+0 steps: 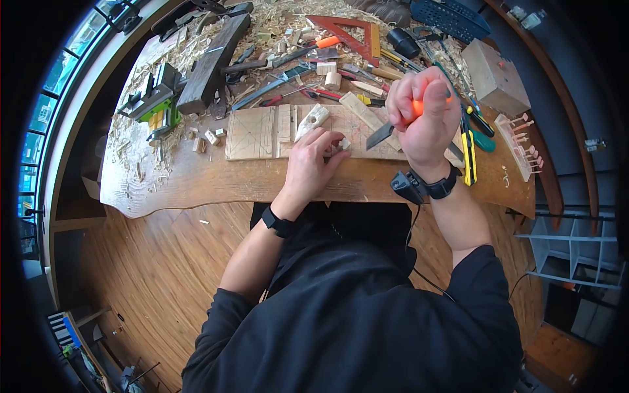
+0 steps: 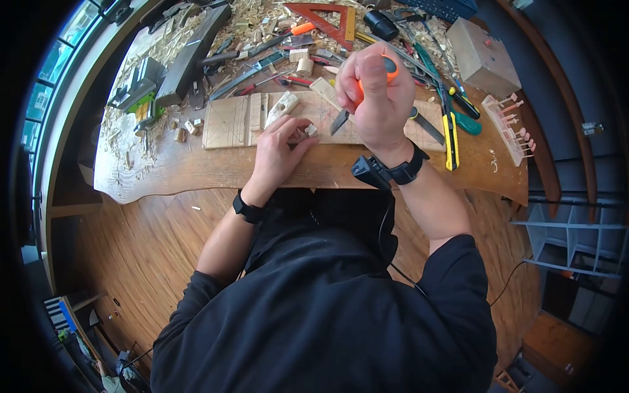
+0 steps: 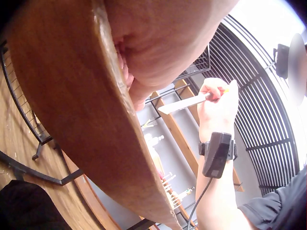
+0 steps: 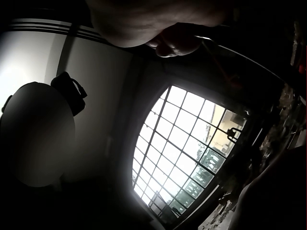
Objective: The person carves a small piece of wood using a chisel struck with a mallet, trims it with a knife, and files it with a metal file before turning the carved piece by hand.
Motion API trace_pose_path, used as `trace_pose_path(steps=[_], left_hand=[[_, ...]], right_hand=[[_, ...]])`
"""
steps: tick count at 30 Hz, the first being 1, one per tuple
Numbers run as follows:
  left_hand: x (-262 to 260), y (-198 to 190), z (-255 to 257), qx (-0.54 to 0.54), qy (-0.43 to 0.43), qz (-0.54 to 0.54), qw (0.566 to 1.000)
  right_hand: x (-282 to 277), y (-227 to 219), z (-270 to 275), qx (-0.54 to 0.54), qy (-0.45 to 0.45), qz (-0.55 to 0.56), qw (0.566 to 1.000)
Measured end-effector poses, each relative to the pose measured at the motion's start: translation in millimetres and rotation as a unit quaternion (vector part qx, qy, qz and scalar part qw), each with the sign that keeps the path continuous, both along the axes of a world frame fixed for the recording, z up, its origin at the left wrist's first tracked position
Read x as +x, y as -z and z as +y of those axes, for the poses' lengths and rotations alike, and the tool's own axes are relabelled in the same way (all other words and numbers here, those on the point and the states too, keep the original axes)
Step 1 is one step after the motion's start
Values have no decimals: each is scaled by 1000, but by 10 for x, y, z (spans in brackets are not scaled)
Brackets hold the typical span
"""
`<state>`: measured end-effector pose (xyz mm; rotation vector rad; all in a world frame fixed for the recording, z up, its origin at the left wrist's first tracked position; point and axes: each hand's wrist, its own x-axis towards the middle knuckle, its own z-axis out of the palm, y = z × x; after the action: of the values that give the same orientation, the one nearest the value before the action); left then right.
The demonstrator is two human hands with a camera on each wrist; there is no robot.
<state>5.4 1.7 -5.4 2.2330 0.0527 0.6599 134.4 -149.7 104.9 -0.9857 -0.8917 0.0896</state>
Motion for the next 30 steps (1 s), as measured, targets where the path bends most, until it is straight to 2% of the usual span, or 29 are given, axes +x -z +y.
trace_pose_path(steps=[3, 13, 30], left_hand=[[5, 17, 4, 6, -3, -2, 1000], [9, 29, 13, -2, 2, -17, 1000], [16, 91, 31, 7, 7, -36, 999]], right_hand=[[-37, 4, 65, 30, -1, 2, 1000], [-83, 55, 249, 27, -11, 26, 999], [-89, 106, 247, 19, 45, 47, 998]])
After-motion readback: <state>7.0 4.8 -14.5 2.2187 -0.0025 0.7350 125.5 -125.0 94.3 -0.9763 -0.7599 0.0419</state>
